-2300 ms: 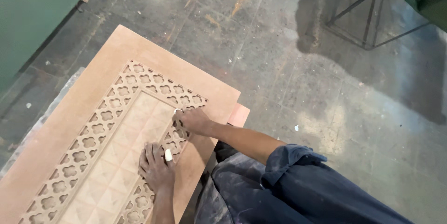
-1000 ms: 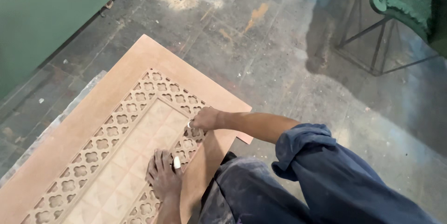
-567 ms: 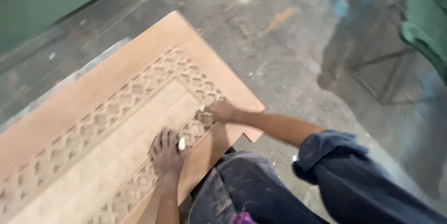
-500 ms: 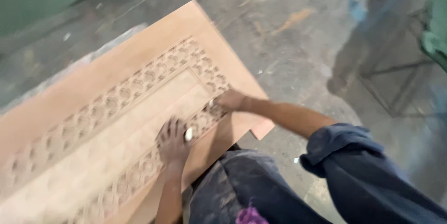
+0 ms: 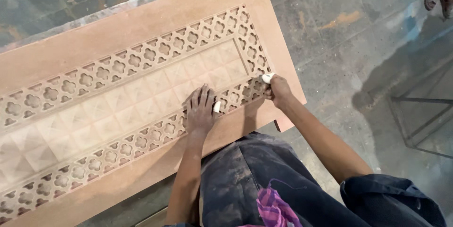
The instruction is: The person sands a large rectangular wooden panel with intricate cut-out patterns using a white sanding block. They move the block back and forth across the surface, focusing on the edges and patterned areas.
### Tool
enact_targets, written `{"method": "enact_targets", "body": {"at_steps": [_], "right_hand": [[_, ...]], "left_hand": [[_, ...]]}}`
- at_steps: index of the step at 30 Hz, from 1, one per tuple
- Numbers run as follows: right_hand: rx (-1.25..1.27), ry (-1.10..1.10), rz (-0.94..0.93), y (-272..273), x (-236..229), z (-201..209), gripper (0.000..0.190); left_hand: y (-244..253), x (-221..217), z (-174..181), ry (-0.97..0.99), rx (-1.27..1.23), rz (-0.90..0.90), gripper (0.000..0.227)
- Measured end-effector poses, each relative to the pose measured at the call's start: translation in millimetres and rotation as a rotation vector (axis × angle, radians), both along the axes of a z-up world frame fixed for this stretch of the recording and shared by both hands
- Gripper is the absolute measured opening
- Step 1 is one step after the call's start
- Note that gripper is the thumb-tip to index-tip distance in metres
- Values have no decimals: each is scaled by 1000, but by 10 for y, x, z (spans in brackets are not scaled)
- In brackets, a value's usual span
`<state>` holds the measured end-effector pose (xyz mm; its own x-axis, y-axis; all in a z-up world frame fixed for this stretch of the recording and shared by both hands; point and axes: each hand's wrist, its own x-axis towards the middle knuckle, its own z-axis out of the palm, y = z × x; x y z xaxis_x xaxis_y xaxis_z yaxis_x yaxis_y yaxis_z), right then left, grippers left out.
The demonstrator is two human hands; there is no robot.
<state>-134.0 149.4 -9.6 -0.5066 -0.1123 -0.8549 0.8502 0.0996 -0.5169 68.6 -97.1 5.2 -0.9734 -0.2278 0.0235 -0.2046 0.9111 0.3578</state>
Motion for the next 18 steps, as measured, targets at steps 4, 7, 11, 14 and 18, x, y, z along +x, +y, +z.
{"method": "enact_targets", "body": {"at_steps": [4, 7, 11, 14, 18], "right_hand": [[14, 66, 86, -318, 310, 46, 16], [72, 299, 204, -574, 598, -48, 19], [600, 1272, 982, -562, 724, -58, 29], [522, 1142, 1327, -428, 599, 31, 20], [446, 1050, 1306, -536, 453, 87, 24]], "left_hand": [[26, 7, 9, -29, -6, -6, 58], [9, 13, 16, -63, -6, -8, 60], [-27, -45, -2, -59, -7, -7, 61], [3, 17, -10, -74, 8, -10, 61], [-21, 11, 11, -43, 29, -8, 58]]}}
